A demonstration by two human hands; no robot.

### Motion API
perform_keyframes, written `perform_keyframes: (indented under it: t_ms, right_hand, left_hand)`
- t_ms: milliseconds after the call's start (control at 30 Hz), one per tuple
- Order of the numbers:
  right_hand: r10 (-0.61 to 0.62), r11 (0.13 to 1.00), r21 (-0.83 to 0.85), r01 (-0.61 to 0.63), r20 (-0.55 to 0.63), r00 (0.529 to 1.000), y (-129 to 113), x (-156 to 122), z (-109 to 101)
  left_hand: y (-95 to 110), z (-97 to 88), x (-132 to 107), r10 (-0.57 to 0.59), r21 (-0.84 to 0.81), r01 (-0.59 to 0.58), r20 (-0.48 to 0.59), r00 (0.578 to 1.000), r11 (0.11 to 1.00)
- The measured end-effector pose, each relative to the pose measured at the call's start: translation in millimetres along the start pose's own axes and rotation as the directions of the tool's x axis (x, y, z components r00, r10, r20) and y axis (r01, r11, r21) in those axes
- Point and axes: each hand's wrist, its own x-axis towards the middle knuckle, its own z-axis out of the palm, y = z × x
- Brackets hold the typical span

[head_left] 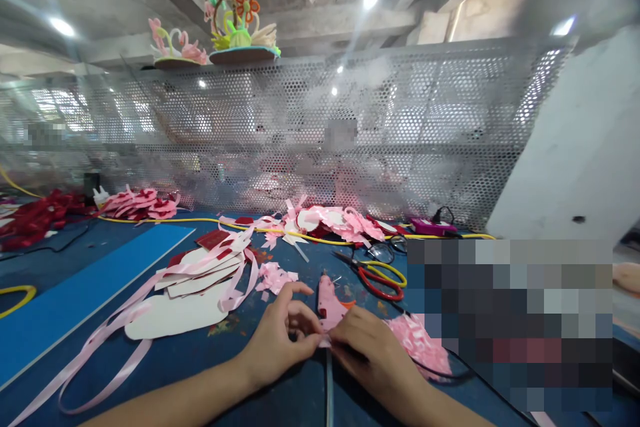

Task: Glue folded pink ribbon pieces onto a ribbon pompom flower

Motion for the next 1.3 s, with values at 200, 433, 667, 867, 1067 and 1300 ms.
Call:
perform_keyframes:
  t_ms: [200,433,667,867,1067,1300]
  right_hand:
    - [-0.059,0.996,-0.07,0.056,-0.04,0.997,-1.2,1.7,-0.5]
    - [-0.066,0.988,-0.142,0.063,-0.018,0.998,-5.9,3.3,-1.0]
    - [-0.036,0.994,-0.105,0.032,-0.04,0.999,-7.0,3.3,-4.0]
    - [-0.018,0.997,-0.073,0.016,-0.03,0.999,-5.7,2.4,-5.1]
    - [-0.02,0.996,-0.088,0.018,-0.014,1.0,-6.4,2.6,-5.3]
    - [-0.001,0.997,-0.08,0.005,0.046,0.999,-10.2,3.0,-8.4]
  left_hand:
    - [-0.8,0.4,0.2,0.012,-0.004,-0.012,0.022,1.0,1.0]
    - [0.1,1.0,0.0,0.006,0.006,-0.006,0.024,1.0,1.0]
    - [-0.3,-1.0,-0.3,0.076,0.092,-0.079,0.029,0.997,0.993]
    - [3.2,-2.3,-1.7,0.07,0.147,-0.075,0.039,0.997,0.986]
    - [1.7,-2.5,-2.0,0.078,0.192,-0.085,0.045,0.996,0.978]
    - [2.0,-0.2,-4.3,0.115,0.235,-0.128,0.069,0.991,0.964]
